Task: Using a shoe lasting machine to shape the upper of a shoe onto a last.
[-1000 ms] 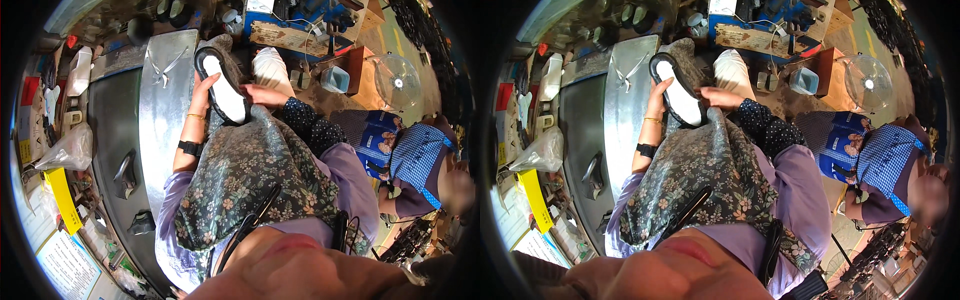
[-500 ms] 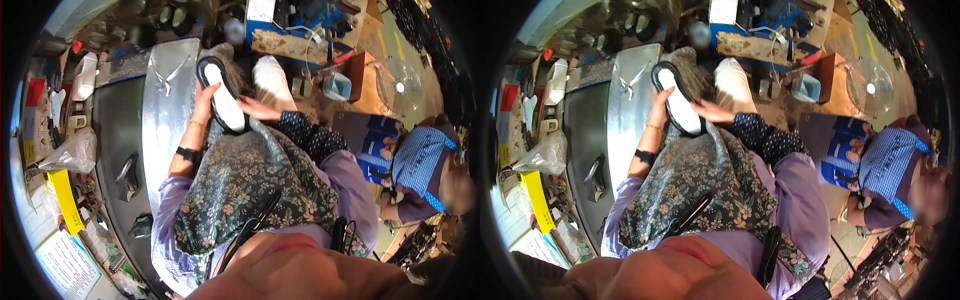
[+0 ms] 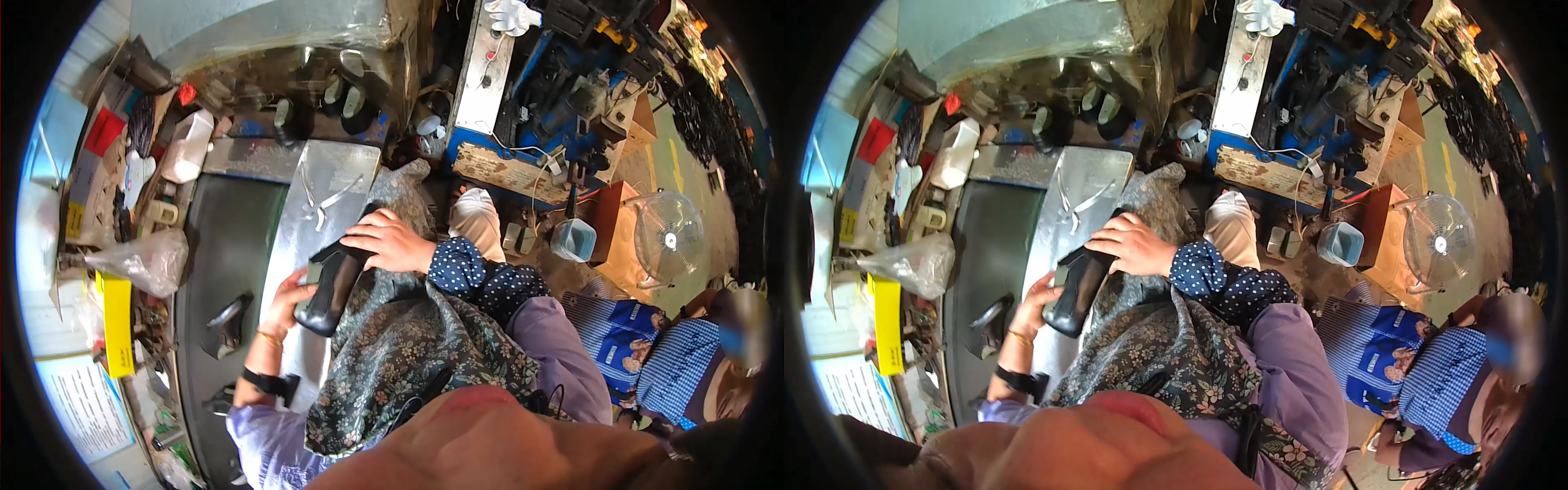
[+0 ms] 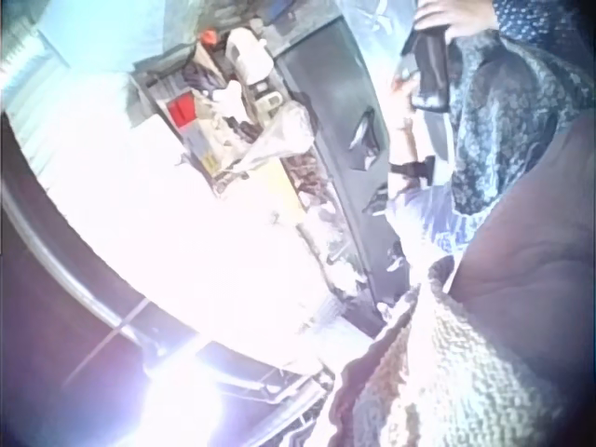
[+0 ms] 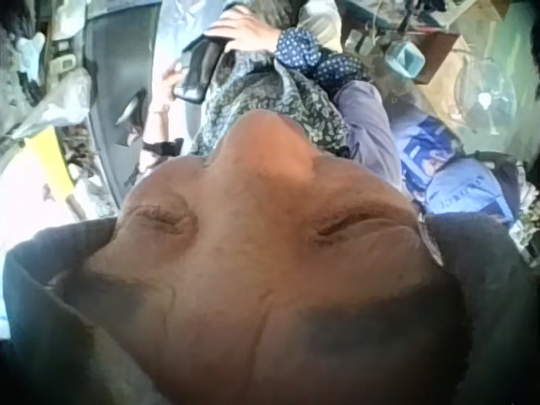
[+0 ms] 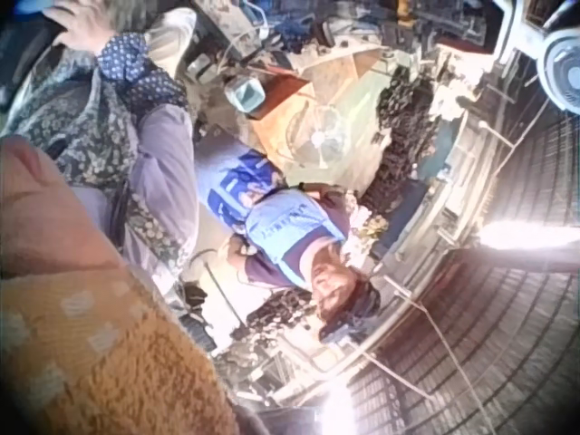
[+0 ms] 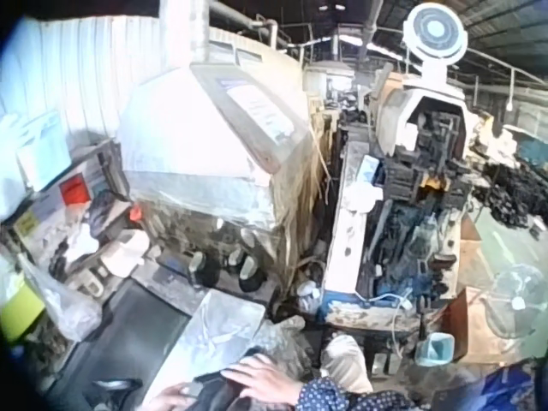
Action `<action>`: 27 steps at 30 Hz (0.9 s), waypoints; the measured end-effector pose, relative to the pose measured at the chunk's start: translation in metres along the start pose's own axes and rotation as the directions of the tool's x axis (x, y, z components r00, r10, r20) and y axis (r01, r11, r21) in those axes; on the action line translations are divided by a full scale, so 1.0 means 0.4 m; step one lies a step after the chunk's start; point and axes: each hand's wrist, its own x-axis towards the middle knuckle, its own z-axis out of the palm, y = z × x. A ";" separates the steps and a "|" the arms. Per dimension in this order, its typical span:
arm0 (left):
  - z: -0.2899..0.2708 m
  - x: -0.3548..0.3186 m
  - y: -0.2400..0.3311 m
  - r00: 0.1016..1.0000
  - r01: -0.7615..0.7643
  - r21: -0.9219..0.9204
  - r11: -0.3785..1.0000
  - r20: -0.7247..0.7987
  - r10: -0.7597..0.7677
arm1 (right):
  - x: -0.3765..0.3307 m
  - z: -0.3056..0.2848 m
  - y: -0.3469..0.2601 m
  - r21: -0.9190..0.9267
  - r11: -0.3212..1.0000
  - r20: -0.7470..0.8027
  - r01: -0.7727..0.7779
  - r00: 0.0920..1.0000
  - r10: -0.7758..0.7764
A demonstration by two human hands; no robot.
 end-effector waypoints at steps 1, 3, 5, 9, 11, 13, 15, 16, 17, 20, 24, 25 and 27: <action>-0.001 -0.003 -0.104 0.958 0.008 -0.016 1.000 -0.288 -0.012 | -0.041 0.012 0.008 0.060 0.998 0.001 -0.022 1.000 0.022; 0.046 -0.030 -0.195 0.989 -0.095 -0.077 0.992 -0.120 0.085 | -0.073 0.010 0.014 0.081 0.996 0.016 0.021 1.000 -0.022; 0.103 -0.085 -0.254 0.989 -0.007 -0.233 0.972 -0.146 -0.028 | -0.068 0.032 -0.001 0.125 0.981 0.008 0.149 0.989 -0.151; 0.269 -0.142 -0.210 0.995 0.056 -0.173 0.983 -0.076 -0.070 | -0.224 0.085 -0.063 0.159 0.987 -0.170 0.024 0.986 0.003; 0.250 -0.086 -0.126 1.000 -0.002 0.019 1.000 -0.024 0.002 | -0.310 0.089 -0.045 0.059 0.997 -0.177 -0.050 0.982 0.059; 0.193 -0.008 -0.007 0.980 -0.177 0.238 0.955 -0.051 0.194 | -0.342 0.025 -0.074 0.022 0.995 -0.090 -0.102 0.991 0.103; 0.146 0.087 0.114 0.913 -0.338 0.440 0.832 -0.063 0.404 | -0.399 -0.041 -0.098 0.052 0.964 -0.078 -0.261 0.961 0.264; 0.129 0.140 0.162 0.869 -0.389 0.536 0.749 -0.057 0.491 | -0.434 -0.068 -0.100 0.096 0.939 -0.120 -0.330 0.933 0.340; 0.110 0.193 0.198 0.835 -0.417 0.621 0.664 -0.029 0.550 | -0.473 -0.094 -0.114 0.062 0.915 -0.207 -0.398 0.892 0.402; 0.056 0.369 0.290 0.737 -0.371 0.865 0.337 0.054 0.674 | -0.578 -0.166 -0.148 -0.025 0.785 -0.203 -0.619 0.772 0.602; 0.005 0.585 0.294 0.747 -0.143 0.989 -0.046 0.138 0.651 | -0.659 -0.108 -0.197 -0.054 0.698 -0.286 -0.715 0.680 0.675; 0.004 0.624 0.281 0.758 -0.084 0.990 -0.115 0.138 0.637 | -0.651 -0.112 -0.213 -0.102 0.686 -0.325 -0.720 0.676 0.661; 0.004 0.674 0.271 0.769 0.005 0.977 -0.212 0.132 0.626 | -0.624 -0.117 -0.236 -0.150 0.639 -0.376 -0.754 0.642 0.668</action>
